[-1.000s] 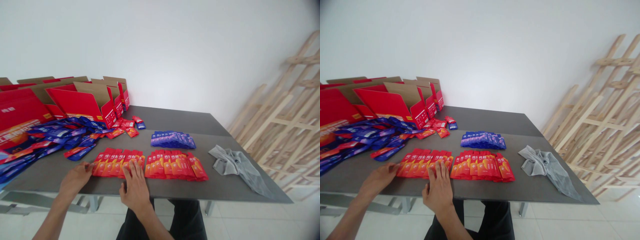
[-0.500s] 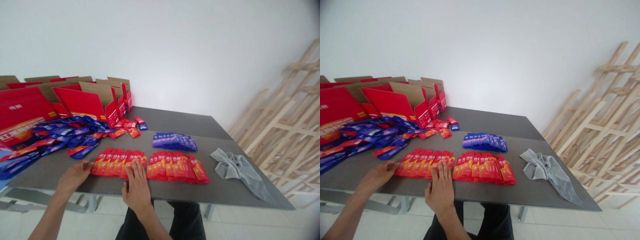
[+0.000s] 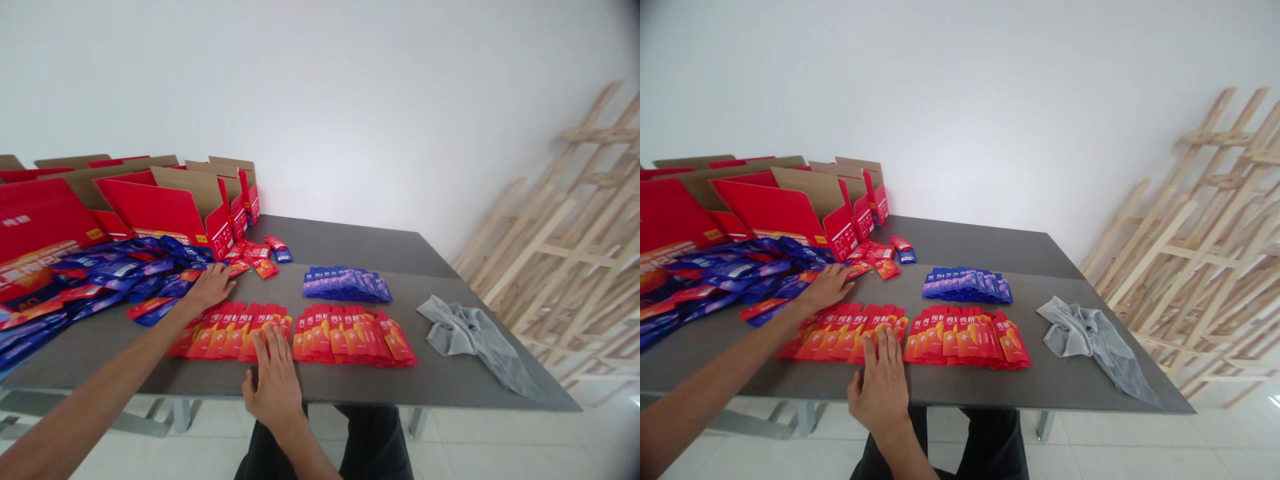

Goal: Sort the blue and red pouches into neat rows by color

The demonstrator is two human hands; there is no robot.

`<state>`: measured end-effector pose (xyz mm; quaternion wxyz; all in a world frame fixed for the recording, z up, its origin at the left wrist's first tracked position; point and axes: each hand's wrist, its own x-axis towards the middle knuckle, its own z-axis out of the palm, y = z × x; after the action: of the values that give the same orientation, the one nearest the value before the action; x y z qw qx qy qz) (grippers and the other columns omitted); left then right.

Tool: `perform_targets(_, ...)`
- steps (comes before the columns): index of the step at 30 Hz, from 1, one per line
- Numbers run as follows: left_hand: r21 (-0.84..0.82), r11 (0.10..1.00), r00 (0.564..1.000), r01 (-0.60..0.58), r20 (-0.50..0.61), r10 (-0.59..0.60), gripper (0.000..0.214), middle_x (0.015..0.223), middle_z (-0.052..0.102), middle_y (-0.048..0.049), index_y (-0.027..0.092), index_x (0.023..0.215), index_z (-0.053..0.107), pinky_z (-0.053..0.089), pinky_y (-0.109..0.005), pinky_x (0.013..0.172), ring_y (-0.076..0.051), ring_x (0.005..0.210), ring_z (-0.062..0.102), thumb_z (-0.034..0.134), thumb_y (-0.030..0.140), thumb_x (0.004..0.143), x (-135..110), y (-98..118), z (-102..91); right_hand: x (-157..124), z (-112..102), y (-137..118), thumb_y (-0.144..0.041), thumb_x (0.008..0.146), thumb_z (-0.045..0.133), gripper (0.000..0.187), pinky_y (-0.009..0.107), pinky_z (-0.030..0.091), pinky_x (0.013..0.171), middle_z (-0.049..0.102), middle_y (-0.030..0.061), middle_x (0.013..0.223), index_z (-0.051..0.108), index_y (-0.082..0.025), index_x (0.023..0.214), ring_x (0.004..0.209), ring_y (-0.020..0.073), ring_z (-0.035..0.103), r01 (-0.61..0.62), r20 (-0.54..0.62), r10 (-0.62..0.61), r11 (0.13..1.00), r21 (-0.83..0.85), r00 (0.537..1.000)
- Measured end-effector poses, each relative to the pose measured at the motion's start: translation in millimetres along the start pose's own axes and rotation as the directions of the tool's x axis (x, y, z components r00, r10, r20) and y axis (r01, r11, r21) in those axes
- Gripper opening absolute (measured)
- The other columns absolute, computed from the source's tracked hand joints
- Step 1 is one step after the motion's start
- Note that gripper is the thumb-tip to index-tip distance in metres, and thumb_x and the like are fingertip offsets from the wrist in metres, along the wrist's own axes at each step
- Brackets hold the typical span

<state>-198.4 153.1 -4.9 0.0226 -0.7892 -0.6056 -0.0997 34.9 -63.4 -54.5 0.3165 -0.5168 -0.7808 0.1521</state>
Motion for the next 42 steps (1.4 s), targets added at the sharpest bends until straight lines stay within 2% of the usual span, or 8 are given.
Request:
perform_targets(4, 0.133, 0.991, 1.0, 0.009, 0.019, -0.011, 0.051, 0.143, 0.053, -0.027, 0.005, 0.138, 0.058, 0.041, -0.052, 0.112, -0.04, 0.134, 0.048, 0.041, 0.033, 0.098, 28, 5, 9.8, 0, 2, 0, -0.019, 0.087, 0.06, 0.078, 0.055, 0.029, 0.129, 0.03, 0.0133, 0.171, 0.038, -0.015, 0.162, 0.161, 0.0306, 0.02, -0.008, 0.002, 0.008, 1.0, 0.006, 1.0)
perform_targets(9, 0.176, 0.967, 0.975, 0.184, 0.093, -0.203, 0.058, 0.143, 0.054, -0.0335, 0.0, 0.143, 0.052, 0.041, -0.058, 0.109, -0.046, 0.138, 0.048, 0.048, 0.032, 0.095, 43, 17, 10.9, 0, 0, 0, -0.019, 0.085, 0.061, 0.079, 0.057, 0.031, 0.128, 0.032, 0.0136, 0.17, 0.039, -0.015, 0.161, 0.16, 0.0322, 0.022, -0.005, 0.01, 0.004, 1.0, 0.021, 1.0)
perform_targets(17, 0.151, 0.962, 0.958, 0.229, 0.139, -0.25, 0.066, 0.135, 0.06, -0.0335, -0.002, 0.133, 0.059, 0.046, -0.05, 0.104, -0.045, 0.13, 0.055, 0.062, 0.045, 0.087, 50, 14, -1.8, 1, -3, -2, -0.016, 0.081, 0.061, 0.08, 0.058, 0.034, 0.126, 0.038, 0.0159, 0.166, 0.041, -0.013, 0.158, 0.158, 0.0331, 0.027, 0.023, -0.029, -0.023, 1.0, 0.017, 0.999)
perform_targets(21, 0.131, 0.96, 0.961, 0.247, 0.096, -0.261, 0.07, 0.136, 0.06, -0.0323, -0.001, 0.137, 0.057, 0.044, -0.05, 0.107, -0.044, 0.131, 0.054, 0.056, 0.052, 0.091, 21, 24, -8.2, 0, -7, -3, -0.014, 0.08, 0.059, 0.08, 0.057, 0.037, 0.124, 0.038, 0.0181, 0.166, 0.039, -0.011, 0.158, 0.157, 0.032, 0.03, 0.021, -0.103, -0.018, 0.999, 0.036, 0.994)
perform_targets(25, 0.087, 0.961, 0.964, 0.263, 0.018, -0.266, 0.073, 0.133, 0.062, -0.0323, -0.003, 0.139, 0.056, 0.044, -0.049, 0.109, -0.043, 0.128, 0.058, 0.05, 0.054, 0.092, -38, 51, -13.2, -2, -10, -3, -0.014, 0.082, 0.056, 0.079, 0.054, 0.036, 0.125, 0.038, 0.0185, 0.164, 0.036, -0.01, 0.158, 0.156, 0.0291, 0.031, 0.05, -0.181, -0.036, 0.996, 0.072, 0.983)
perform_targets(30, 0.111, 0.958, 0.959, 0.264, 0.079, -0.273, 0.068, 0.127, 0.068, -0.0279, 0.002, 0.129, 0.066, 0.043, -0.05, 0.11, -0.041, 0.124, 0.06, 0.044, 0.055, 0.093, -101, 95, -17.6, -2, -12, -3, -0.014, 0.082, 0.055, 0.078, 0.055, 0.036, 0.124, 0.038, 0.0183, 0.165, 0.037, -0.011, 0.158, 0.155, 0.03, 0.032, 0.041, -0.181, -0.026, 0.996, 0.081, 0.983)
perform_targets(34, 0.193, 0.946, 0.951, 0.262, 0.116, -0.287, 0.058, 0.12, 0.07, -0.0243, 0.006, 0.117, 0.073, 0.04, -0.051, 0.113, -0.04, 0.124, 0.06, 0.04, 0.049, 0.097, -117, 119, -19.0, -1, -11, -3, -0.015, 0.082, 0.056, 0.079, 0.056, 0.037, 0.124, 0.037, 0.0175, 0.166, 0.039, -0.012, 0.159, 0.156, 0.0309, 0.032, 0.033, -0.159, -0.021, 0.997, 0.075, 0.987)
perform_targets(42, 0.138, 0.901, 0.904, 0.412, 0.057, -0.423, 0.074, 0.123, 0.061, -0.031, -0.006, 0.129, 0.062, 0.047, -0.049, 0.103, -0.043, 0.119, 0.059, 0.037, 0.056, 0.096, -118, 129, -10.1, 2, 1, -3, -0.017, 0.085, 0.058, 0.082, 0.056, 0.031, 0.127, 0.037, 0.0158, 0.167, 0.035, -0.012, 0.164, 0.157, 0.032, 0.029, 0.002, -0.008, -0.002, 1.0, 0.009, 1.0)
